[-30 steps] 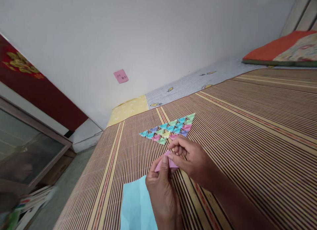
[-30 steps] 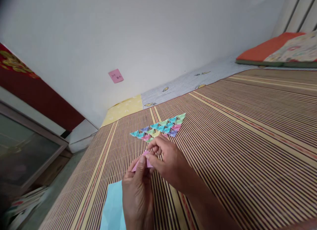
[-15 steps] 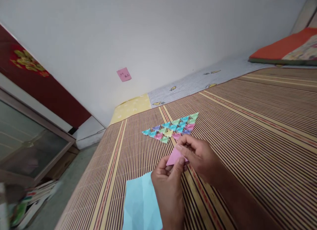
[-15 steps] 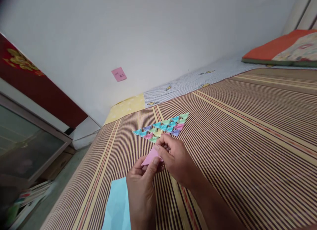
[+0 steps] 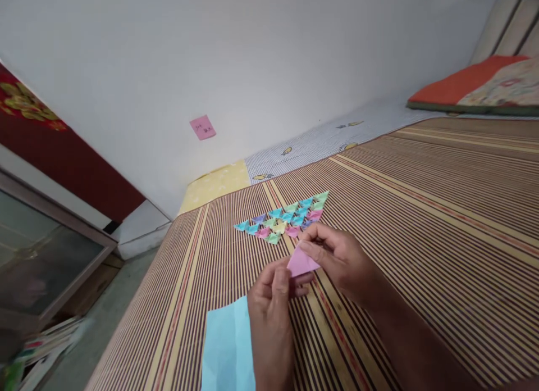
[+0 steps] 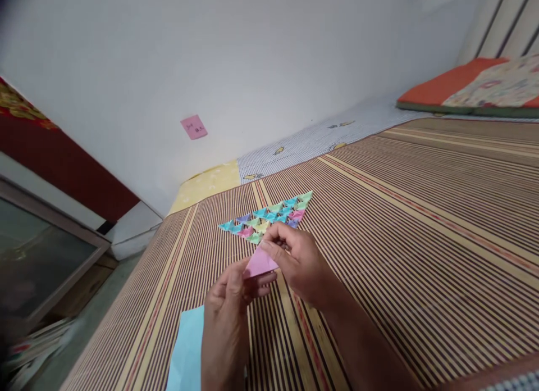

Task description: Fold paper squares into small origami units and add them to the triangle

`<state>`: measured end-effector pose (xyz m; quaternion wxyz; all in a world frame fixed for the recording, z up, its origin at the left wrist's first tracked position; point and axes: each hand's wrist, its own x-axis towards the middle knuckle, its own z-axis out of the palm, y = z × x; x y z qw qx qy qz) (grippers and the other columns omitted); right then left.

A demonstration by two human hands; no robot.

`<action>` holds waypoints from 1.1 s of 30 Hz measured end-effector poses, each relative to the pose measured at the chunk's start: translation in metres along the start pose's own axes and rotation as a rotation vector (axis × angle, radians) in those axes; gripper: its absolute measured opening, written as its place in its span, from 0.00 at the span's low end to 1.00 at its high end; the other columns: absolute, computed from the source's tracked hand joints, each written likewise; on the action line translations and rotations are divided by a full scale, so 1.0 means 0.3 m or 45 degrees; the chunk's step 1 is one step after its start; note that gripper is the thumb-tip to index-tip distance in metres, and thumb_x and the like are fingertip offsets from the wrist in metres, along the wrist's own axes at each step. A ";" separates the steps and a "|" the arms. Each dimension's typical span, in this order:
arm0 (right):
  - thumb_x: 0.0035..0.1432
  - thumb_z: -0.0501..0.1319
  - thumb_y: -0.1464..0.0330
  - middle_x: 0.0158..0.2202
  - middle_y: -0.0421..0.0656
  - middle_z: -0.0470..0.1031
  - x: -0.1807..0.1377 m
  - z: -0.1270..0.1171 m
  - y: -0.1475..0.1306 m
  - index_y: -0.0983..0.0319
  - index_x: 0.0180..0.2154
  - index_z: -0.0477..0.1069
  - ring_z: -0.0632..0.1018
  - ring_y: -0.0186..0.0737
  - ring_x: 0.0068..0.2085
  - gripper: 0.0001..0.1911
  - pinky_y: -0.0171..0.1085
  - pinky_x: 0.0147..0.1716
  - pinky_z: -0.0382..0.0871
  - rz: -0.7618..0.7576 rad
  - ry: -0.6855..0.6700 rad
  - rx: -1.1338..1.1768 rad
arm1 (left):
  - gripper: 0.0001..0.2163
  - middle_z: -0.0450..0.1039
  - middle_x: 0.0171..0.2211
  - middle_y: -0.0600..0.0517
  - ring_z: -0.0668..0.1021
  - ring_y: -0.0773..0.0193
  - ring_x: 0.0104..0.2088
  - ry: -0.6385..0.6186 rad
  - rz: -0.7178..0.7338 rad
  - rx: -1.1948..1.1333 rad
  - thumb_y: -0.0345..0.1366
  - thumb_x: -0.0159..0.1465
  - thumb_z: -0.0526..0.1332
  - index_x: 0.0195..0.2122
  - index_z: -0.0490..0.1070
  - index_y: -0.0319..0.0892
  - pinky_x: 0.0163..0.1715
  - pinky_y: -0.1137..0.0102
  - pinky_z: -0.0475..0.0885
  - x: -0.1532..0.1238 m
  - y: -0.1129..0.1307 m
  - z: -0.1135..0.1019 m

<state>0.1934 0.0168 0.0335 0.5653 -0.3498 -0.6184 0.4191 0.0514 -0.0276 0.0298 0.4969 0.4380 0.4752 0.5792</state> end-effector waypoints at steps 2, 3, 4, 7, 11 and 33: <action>0.64 0.61 0.70 0.28 0.37 0.69 -0.002 -0.015 -0.012 0.61 0.31 0.70 0.70 0.34 0.30 0.08 0.33 0.31 0.64 -0.014 -0.104 -0.048 | 0.14 0.80 0.36 0.49 0.79 0.62 0.35 -0.032 0.016 0.080 0.46 0.62 0.68 0.42 0.80 0.41 0.38 0.69 0.73 0.002 0.021 -0.016; 0.63 0.61 0.71 0.28 0.37 0.70 -0.003 -0.019 -0.020 0.62 0.30 0.71 0.70 0.34 0.31 0.08 0.34 0.32 0.64 -0.014 -0.175 -0.058 | 0.13 0.79 0.35 0.50 0.79 0.62 0.35 -0.073 0.006 0.122 0.44 0.61 0.69 0.41 0.80 0.42 0.38 0.70 0.72 0.002 0.030 -0.022; 0.62 0.61 0.72 0.28 0.37 0.70 -0.004 -0.021 -0.028 0.62 0.29 0.72 0.71 0.34 0.31 0.08 0.34 0.32 0.64 -0.013 -0.246 -0.062 | 0.11 0.78 0.32 0.51 0.78 0.63 0.34 -0.115 -0.006 0.160 0.43 0.60 0.70 0.37 0.79 0.41 0.38 0.71 0.71 0.002 0.036 -0.026; 0.61 0.62 0.74 0.27 0.36 0.70 -0.006 -0.013 -0.047 0.62 0.28 0.73 0.70 0.32 0.30 0.08 0.33 0.31 0.63 -0.015 -0.391 -0.070 | 0.10 0.72 0.24 0.55 0.74 0.65 0.29 -0.213 -0.056 0.198 0.42 0.59 0.70 0.28 0.77 0.40 0.36 0.71 0.70 0.003 0.038 -0.031; 0.60 0.64 0.72 0.26 0.36 0.70 -0.002 0.006 -0.040 0.62 0.30 0.75 0.69 0.33 0.29 0.05 0.33 0.29 0.63 0.061 -0.381 0.005 | 0.11 0.70 0.22 0.55 0.74 0.64 0.29 -0.125 -0.019 0.146 0.40 0.58 0.71 0.24 0.75 0.40 0.35 0.71 0.70 0.006 0.021 -0.026; 0.63 0.62 0.64 0.27 0.39 0.70 0.007 0.074 0.009 0.63 0.30 0.72 0.71 0.35 0.30 0.11 0.35 0.32 0.65 0.135 -0.108 0.310 | 0.11 0.82 0.32 0.48 0.82 0.59 0.33 0.318 -0.107 -0.586 0.37 0.51 0.76 0.32 0.80 0.40 0.38 0.65 0.77 0.004 -0.012 0.034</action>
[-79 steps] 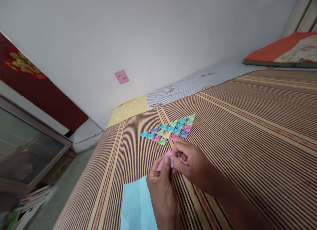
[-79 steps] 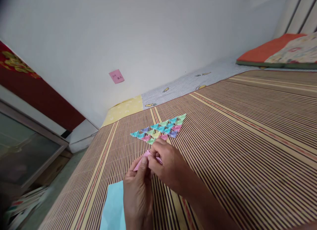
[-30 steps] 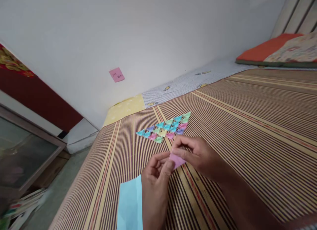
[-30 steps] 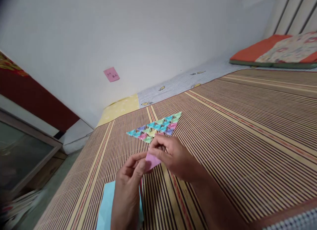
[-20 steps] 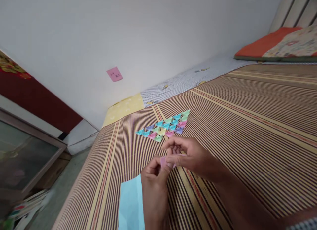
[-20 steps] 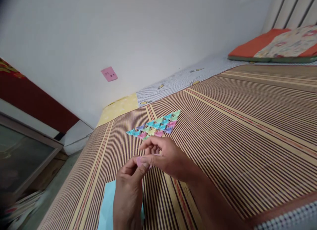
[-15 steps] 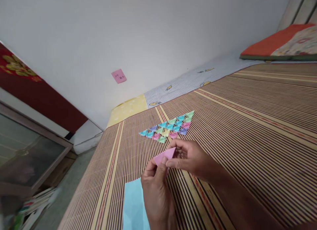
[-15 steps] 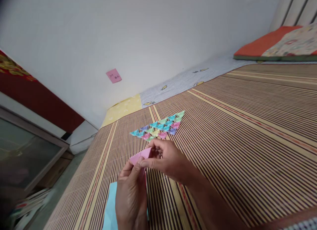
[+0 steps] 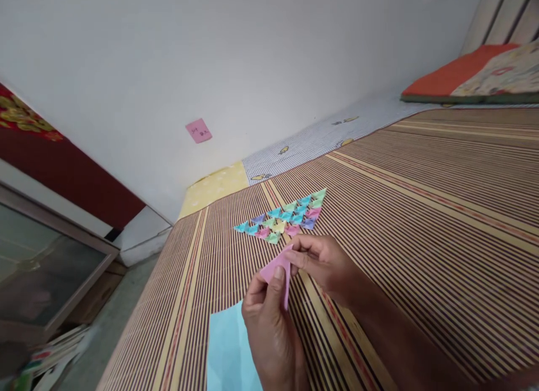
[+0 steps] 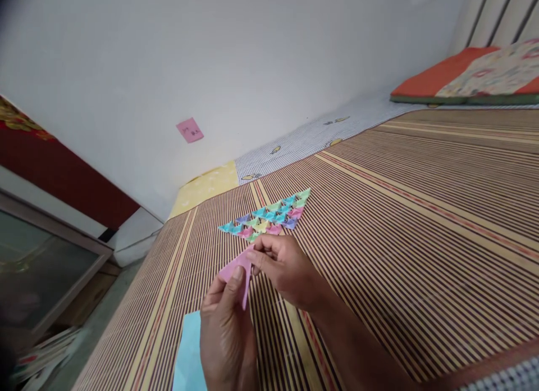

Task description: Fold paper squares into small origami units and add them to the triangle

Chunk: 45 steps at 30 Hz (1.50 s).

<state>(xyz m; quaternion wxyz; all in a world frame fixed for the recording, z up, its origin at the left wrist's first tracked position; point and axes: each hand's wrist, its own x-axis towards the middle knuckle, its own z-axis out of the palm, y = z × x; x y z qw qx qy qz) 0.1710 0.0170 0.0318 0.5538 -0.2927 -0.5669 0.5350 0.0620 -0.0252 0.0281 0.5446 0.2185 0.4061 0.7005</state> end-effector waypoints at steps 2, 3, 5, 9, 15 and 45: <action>0.64 0.60 0.63 0.26 0.38 0.68 -0.001 -0.008 -0.007 0.63 0.29 0.70 0.69 0.35 0.30 0.13 0.35 0.31 0.63 -0.031 0.039 -0.052 | 0.10 0.80 0.30 0.50 0.80 0.63 0.30 -0.027 0.016 0.077 0.37 0.52 0.76 0.31 0.79 0.40 0.34 0.69 0.76 0.001 -0.008 -0.006; 0.65 0.59 0.63 0.25 0.37 0.66 -0.001 -0.013 -0.008 0.62 0.28 0.69 0.67 0.35 0.29 0.14 0.34 0.30 0.62 -0.035 0.055 -0.078 | 0.09 0.79 0.28 0.52 0.78 0.65 0.28 -0.060 0.014 0.130 0.37 0.53 0.75 0.30 0.78 0.40 0.32 0.72 0.74 0.000 -0.010 -0.009; 0.67 0.57 0.61 0.23 0.35 0.60 -0.001 -0.024 -0.005 0.61 0.26 0.65 0.63 0.33 0.26 0.17 0.33 0.25 0.58 -0.023 0.086 -0.126 | 0.09 0.74 0.24 0.55 0.74 0.69 0.25 -0.166 -0.012 0.243 0.37 0.55 0.74 0.27 0.76 0.40 0.28 0.75 0.70 -0.003 -0.011 -0.017; 0.67 0.56 0.57 0.21 0.34 0.54 0.002 -0.037 0.005 0.60 0.24 0.61 0.59 0.32 0.23 0.21 0.33 0.22 0.53 -0.003 0.123 -0.157 | 0.09 0.69 0.23 0.57 0.70 0.71 0.24 -0.290 -0.003 0.346 0.36 0.59 0.71 0.26 0.73 0.40 0.27 0.77 0.67 -0.005 -0.008 -0.028; 0.64 0.61 0.52 0.22 0.35 0.63 0.001 -0.018 0.011 0.61 0.23 0.64 0.65 0.32 0.24 0.24 0.33 0.24 0.57 0.124 -0.197 0.005 | 0.09 0.76 0.28 0.53 0.76 0.68 0.28 -0.037 0.155 0.160 0.38 0.55 0.74 0.28 0.76 0.40 0.32 0.74 0.72 0.011 0.005 -0.025; 0.64 0.63 0.63 0.29 0.39 0.74 -0.005 -0.018 0.042 0.63 0.33 0.74 0.75 0.35 0.32 0.10 0.34 0.35 0.70 0.084 -0.249 0.011 | 0.09 0.75 0.29 0.52 0.78 0.74 0.26 0.352 -0.120 -0.476 0.21 0.68 0.58 0.33 0.75 0.36 0.25 0.83 0.75 0.034 0.063 0.005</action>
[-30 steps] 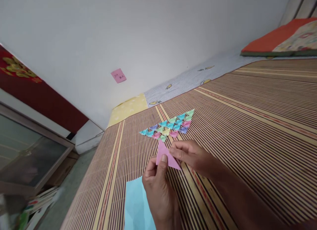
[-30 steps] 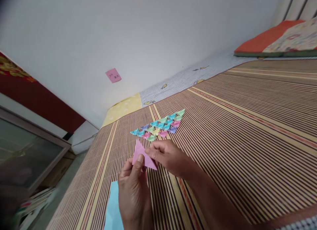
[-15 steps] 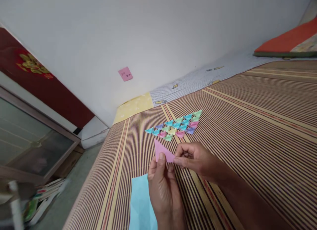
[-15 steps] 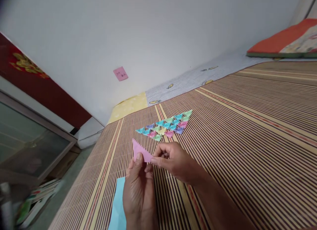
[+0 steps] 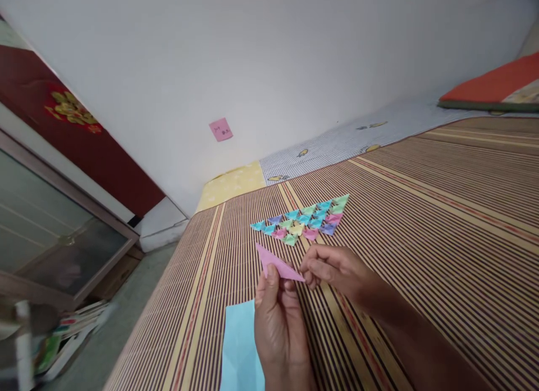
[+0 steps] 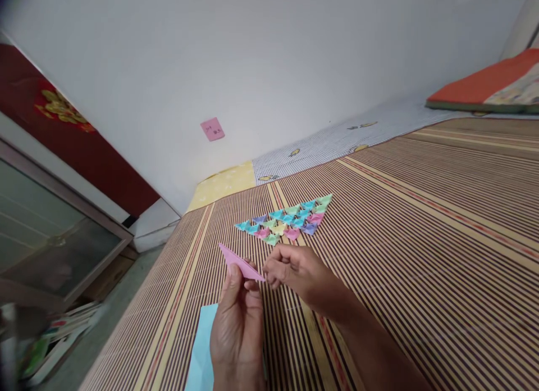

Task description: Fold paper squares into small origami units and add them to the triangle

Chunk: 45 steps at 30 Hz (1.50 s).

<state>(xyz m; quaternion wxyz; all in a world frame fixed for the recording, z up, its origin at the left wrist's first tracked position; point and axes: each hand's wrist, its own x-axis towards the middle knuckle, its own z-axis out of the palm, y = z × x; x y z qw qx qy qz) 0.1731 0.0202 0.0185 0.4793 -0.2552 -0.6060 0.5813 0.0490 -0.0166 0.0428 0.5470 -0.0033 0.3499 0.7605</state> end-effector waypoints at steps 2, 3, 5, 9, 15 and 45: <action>0.63 0.64 0.63 0.26 0.39 0.75 0.004 0.012 0.002 0.63 0.30 0.74 0.75 0.34 0.29 0.12 0.34 0.33 0.70 0.026 0.013 0.007 | 0.08 0.73 0.27 0.53 0.76 0.74 0.23 -0.015 -0.009 -0.005 0.22 0.67 0.59 0.32 0.75 0.35 0.24 0.82 0.75 0.009 -0.007 -0.011; 0.62 0.65 0.64 0.26 0.39 0.75 0.006 0.019 0.005 0.63 0.29 0.74 0.75 0.34 0.28 0.11 0.33 0.31 0.70 0.049 0.020 0.018 | 0.08 0.72 0.26 0.53 0.75 0.74 0.22 -0.019 -0.010 -0.005 0.22 0.67 0.60 0.31 0.74 0.35 0.24 0.81 0.75 0.014 -0.010 -0.016; 0.59 0.67 0.65 0.25 0.40 0.77 0.009 0.028 0.014 0.64 0.29 0.75 0.75 0.33 0.28 0.10 0.32 0.30 0.70 0.087 0.034 0.065 | 0.07 0.71 0.25 0.54 0.74 0.74 0.21 -0.037 0.002 0.005 0.22 0.66 0.61 0.31 0.73 0.35 0.24 0.80 0.75 0.023 -0.016 -0.026; 0.57 0.70 0.64 0.27 0.41 0.78 0.014 0.028 0.033 0.64 0.30 0.77 0.76 0.33 0.29 0.10 0.31 0.31 0.71 0.129 -0.010 0.162 | 0.05 0.70 0.24 0.55 0.73 0.73 0.22 -0.156 0.036 0.024 0.26 0.61 0.68 0.30 0.73 0.36 0.24 0.79 0.75 0.033 -0.025 -0.045; 0.61 0.66 0.64 0.26 0.40 0.76 0.018 0.034 0.037 0.63 0.28 0.76 0.75 0.35 0.29 0.11 0.34 0.31 0.70 0.021 0.052 -0.010 | 0.05 0.72 0.25 0.54 0.75 0.72 0.23 -0.137 0.064 0.020 0.24 0.63 0.65 0.29 0.74 0.36 0.26 0.79 0.76 0.024 -0.025 -0.040; 0.56 0.72 0.64 0.28 0.40 0.77 0.008 0.031 0.028 0.65 0.31 0.74 0.75 0.28 0.25 0.11 0.28 0.27 0.69 0.174 -0.041 0.484 | 0.15 0.74 0.24 0.54 0.74 0.71 0.22 -0.283 0.104 0.140 0.34 0.44 0.80 0.27 0.76 0.37 0.24 0.76 0.75 0.015 -0.020 -0.037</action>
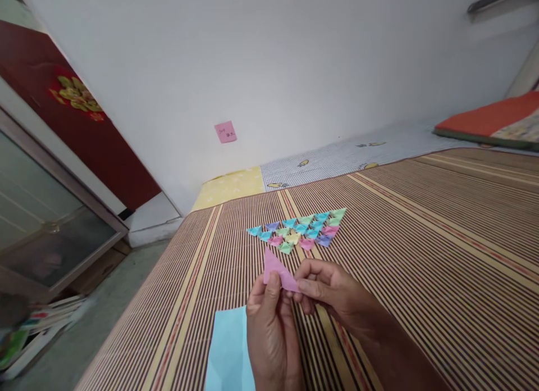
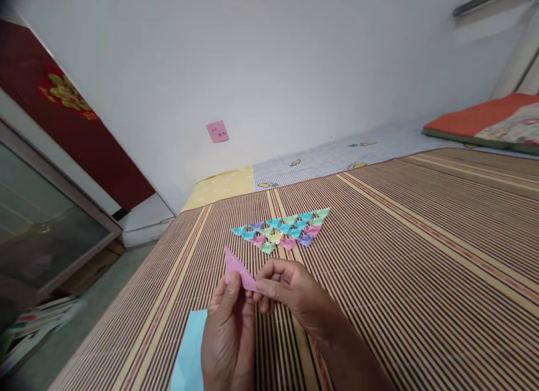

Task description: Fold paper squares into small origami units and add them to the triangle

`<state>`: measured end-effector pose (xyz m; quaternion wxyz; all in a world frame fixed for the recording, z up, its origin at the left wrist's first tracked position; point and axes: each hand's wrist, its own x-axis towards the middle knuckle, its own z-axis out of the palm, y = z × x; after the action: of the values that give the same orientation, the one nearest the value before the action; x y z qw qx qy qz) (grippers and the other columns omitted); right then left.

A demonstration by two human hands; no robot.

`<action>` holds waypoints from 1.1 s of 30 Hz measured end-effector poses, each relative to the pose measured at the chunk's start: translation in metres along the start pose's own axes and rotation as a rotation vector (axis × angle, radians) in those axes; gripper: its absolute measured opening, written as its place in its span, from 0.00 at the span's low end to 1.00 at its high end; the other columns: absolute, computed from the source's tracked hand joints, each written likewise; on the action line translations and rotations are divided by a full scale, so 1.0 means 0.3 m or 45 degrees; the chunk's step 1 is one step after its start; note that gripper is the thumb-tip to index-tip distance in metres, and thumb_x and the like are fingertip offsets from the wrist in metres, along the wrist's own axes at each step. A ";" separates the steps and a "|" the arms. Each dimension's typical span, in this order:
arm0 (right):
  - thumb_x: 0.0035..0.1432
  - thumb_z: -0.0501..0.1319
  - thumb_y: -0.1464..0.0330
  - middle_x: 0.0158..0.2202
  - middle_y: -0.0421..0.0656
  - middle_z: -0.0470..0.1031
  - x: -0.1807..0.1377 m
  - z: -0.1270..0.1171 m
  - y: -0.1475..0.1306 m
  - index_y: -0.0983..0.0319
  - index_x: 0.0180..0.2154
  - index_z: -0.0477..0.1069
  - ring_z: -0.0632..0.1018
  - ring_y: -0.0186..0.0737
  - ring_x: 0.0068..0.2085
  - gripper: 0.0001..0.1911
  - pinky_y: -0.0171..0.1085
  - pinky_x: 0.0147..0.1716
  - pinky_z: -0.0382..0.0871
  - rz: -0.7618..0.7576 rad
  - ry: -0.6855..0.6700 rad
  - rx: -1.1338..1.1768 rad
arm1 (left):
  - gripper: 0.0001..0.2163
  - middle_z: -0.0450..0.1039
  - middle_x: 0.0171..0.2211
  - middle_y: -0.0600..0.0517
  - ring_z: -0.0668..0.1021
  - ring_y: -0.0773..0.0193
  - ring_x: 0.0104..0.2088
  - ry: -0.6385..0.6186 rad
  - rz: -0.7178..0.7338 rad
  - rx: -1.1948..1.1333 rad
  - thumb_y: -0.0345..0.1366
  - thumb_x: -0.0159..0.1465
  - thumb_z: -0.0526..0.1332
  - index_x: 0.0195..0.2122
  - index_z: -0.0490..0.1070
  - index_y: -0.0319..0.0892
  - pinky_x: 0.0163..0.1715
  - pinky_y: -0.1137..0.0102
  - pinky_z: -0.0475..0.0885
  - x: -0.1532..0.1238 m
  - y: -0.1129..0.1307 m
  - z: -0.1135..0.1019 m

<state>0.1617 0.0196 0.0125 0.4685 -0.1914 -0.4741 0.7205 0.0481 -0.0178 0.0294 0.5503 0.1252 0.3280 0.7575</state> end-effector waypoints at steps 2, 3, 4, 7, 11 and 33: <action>0.56 0.72 0.64 0.28 0.39 0.77 0.000 0.003 -0.005 0.65 0.31 0.74 0.75 0.28 0.25 0.12 0.28 0.26 0.69 -0.002 0.019 -0.024 | 0.16 0.74 0.25 0.53 0.74 0.71 0.23 0.010 0.004 0.001 0.33 0.43 0.80 0.28 0.76 0.36 0.24 0.76 0.75 -0.002 0.000 0.001; 0.56 0.72 0.64 0.28 0.39 0.77 -0.001 0.006 -0.009 0.65 0.31 0.74 0.75 0.28 0.25 0.12 0.28 0.26 0.69 -0.007 0.027 -0.044 | 0.15 0.74 0.25 0.53 0.74 0.71 0.22 0.004 0.002 0.001 0.34 0.44 0.80 0.28 0.77 0.36 0.23 0.76 0.75 -0.003 0.000 0.002; 0.56 0.72 0.64 0.28 0.40 0.77 -0.003 0.009 -0.013 0.65 0.31 0.74 0.75 0.28 0.25 0.12 0.29 0.27 0.69 -0.018 0.035 -0.066 | 0.15 0.74 0.25 0.53 0.74 0.71 0.22 -0.004 -0.001 -0.001 0.34 0.44 0.80 0.28 0.77 0.36 0.23 0.76 0.75 -0.003 0.000 0.003; 0.58 0.70 0.64 0.27 0.39 0.77 -0.009 0.021 -0.026 0.65 0.30 0.75 0.76 0.30 0.26 0.11 0.30 0.29 0.70 -0.058 0.062 -0.134 | 0.14 0.73 0.24 0.54 0.74 0.71 0.22 -0.004 0.005 -0.026 0.33 0.46 0.79 0.28 0.76 0.36 0.23 0.76 0.75 -0.006 -0.001 0.005; 0.58 0.70 0.62 0.27 0.39 0.77 -0.016 0.035 -0.035 0.64 0.31 0.74 0.76 0.31 0.26 0.12 0.31 0.29 0.71 -0.054 0.093 -0.195 | 0.13 0.72 0.24 0.54 0.74 0.71 0.22 -0.001 0.000 -0.037 0.32 0.47 0.78 0.28 0.75 0.37 0.23 0.77 0.75 -0.009 -0.004 0.001; 0.63 0.61 0.69 0.34 0.41 0.77 -0.020 -0.007 -0.045 0.61 0.38 0.75 0.76 0.40 0.36 0.05 0.37 0.37 0.69 -0.204 0.240 -0.876 | 0.11 0.77 0.26 0.53 0.80 0.67 0.26 0.037 0.164 0.223 0.35 0.51 0.77 0.26 0.77 0.37 0.28 0.76 0.78 0.012 -0.016 -0.021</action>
<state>0.1727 0.0171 0.0220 0.4733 -0.3655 -0.6570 0.4590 0.0469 -0.0159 0.0208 0.4826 0.1827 0.3920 0.7616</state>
